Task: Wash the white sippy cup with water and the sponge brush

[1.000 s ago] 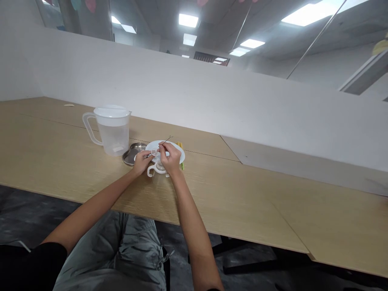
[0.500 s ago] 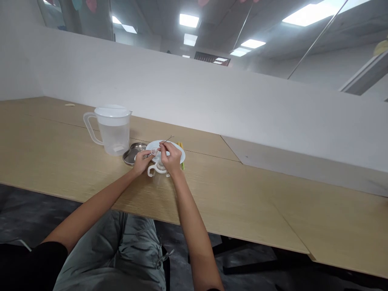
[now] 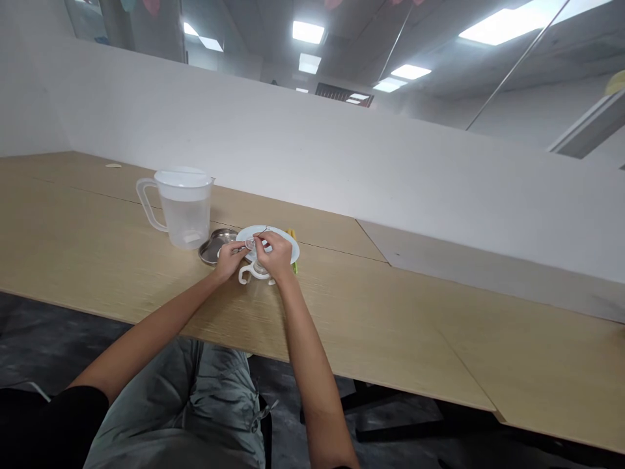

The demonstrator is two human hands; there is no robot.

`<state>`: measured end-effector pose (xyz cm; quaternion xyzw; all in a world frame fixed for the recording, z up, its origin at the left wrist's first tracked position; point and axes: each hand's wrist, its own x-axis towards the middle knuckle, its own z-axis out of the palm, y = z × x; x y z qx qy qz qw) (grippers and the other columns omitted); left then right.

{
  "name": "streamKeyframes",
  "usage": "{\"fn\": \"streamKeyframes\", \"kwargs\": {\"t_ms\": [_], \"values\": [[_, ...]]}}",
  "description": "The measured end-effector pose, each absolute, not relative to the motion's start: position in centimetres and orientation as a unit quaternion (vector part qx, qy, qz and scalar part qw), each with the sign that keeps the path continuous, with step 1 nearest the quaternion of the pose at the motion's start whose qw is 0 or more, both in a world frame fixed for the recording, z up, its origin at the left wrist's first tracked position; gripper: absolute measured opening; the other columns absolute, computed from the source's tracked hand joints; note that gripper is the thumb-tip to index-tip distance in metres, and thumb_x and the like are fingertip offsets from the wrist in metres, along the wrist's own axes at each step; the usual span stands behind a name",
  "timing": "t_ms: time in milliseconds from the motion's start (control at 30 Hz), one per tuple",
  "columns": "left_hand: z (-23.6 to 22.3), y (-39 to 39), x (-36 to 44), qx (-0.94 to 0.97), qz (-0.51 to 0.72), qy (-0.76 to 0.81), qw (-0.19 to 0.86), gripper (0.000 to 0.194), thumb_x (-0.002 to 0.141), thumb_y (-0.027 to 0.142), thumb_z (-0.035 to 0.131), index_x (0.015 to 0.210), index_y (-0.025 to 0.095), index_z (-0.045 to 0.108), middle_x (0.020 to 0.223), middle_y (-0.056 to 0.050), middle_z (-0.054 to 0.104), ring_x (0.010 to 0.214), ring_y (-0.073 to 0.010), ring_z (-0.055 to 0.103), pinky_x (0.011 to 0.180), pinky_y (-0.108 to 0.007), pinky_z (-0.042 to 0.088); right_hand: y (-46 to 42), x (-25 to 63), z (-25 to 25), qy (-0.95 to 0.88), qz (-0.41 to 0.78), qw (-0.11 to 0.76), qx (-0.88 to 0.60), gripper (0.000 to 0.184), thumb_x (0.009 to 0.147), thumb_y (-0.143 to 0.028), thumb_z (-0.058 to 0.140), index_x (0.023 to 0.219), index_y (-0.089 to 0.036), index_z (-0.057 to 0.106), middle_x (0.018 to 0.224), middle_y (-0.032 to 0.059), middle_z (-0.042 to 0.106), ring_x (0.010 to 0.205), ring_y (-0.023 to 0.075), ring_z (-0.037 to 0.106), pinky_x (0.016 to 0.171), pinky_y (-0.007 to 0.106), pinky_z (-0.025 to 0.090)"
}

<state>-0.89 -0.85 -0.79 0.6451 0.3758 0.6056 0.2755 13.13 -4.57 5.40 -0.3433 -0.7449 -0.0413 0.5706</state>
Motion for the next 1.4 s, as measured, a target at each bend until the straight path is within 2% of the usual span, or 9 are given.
{"fn": "streamKeyframes", "kwargs": {"t_ms": [233, 467, 667, 867, 1000, 1400], "values": [[-0.8, -0.9, -0.8, 0.648, 0.605, 0.366, 0.284, 0.013, 0.078, 0.023, 0.066, 0.085, 0.019, 0.076, 0.095, -0.005, 0.074, 0.091, -0.0219, 0.067, 0.086, -0.035, 0.050, -4.6, 13.2, 5.6, -0.758, -0.022, 0.525, -0.387, 0.013, 0.080, -0.025, 0.058, 0.073, -0.023, 0.069, 0.078, 0.0018, 0.071, 0.071, 0.0163, 0.057, 0.062, 0.029, 0.045], [-0.7, -1.1, -0.5, 0.660, 0.615, 0.342, 0.265, 0.012, 0.080, 0.024, 0.065, 0.083, 0.020, 0.075, 0.093, -0.004, 0.074, 0.090, -0.0205, 0.067, 0.087, -0.034, 0.048, -4.5, 13.4, 5.7, -0.779, 0.021, 0.463, -0.422, 0.011, 0.077, -0.022, 0.061, 0.071, -0.022, 0.069, 0.077, 0.0011, 0.069, 0.075, 0.0172, 0.055, 0.071, 0.031, 0.043], [-1.0, -0.7, -0.8, 0.675, 0.602, 0.347, 0.249, 0.013, 0.081, 0.026, 0.064, 0.083, 0.020, 0.075, 0.089, -0.005, 0.074, 0.087, -0.0205, 0.065, 0.084, -0.033, 0.047, -4.5, 13.5, 5.7, -0.776, 0.009, 0.463, -0.429, 0.011, 0.078, -0.024, 0.063, 0.071, -0.023, 0.072, 0.083, 0.0037, 0.062, 0.080, 0.0178, 0.053, 0.073, 0.033, 0.043], [-1.0, -0.3, -1.1, 0.682, 0.592, 0.358, 0.236, 0.020, 0.084, 0.032, 0.060, 0.081, 0.019, 0.074, 0.085, -0.005, 0.073, 0.083, -0.0201, 0.065, 0.082, -0.032, 0.046, -5.9, 12.9, 6.9, -0.785, 0.098, 0.524, -0.315, 0.016, 0.081, -0.031, 0.065, 0.094, -0.026, 0.073, 0.074, 0.0004, 0.061, 0.074, 0.0151, 0.053, 0.074, 0.031, 0.044], [-1.2, -0.2, -1.0, 0.675, 0.597, 0.351, 0.255, 0.019, 0.083, 0.033, 0.060, 0.082, 0.019, 0.073, 0.088, -0.006, 0.073, 0.084, -0.0205, 0.065, 0.081, -0.033, 0.046, -6.3, 12.6, 7.2, -0.772, 0.085, 0.560, -0.287, 0.013, 0.083, -0.035, 0.065, 0.083, -0.026, 0.074, 0.077, 0.0014, 0.068, 0.076, 0.0158, 0.058, 0.076, 0.033, 0.045], [-0.9, -0.5, -0.5, 0.640, 0.619, 0.334, 0.309, 0.012, 0.077, 0.027, 0.067, 0.078, 0.019, 0.075, 0.087, -0.005, 0.073, 0.088, -0.0203, 0.064, 0.088, -0.034, 0.045, -4.7, 13.6, 6.0, -0.769, 0.051, 0.532, -0.352, 0.023, 0.082, -0.044, 0.064, 0.074, -0.024, 0.072, 0.079, 0.0038, 0.073, 0.080, 0.0201, 0.061, 0.078, 0.037, 0.046]]}}
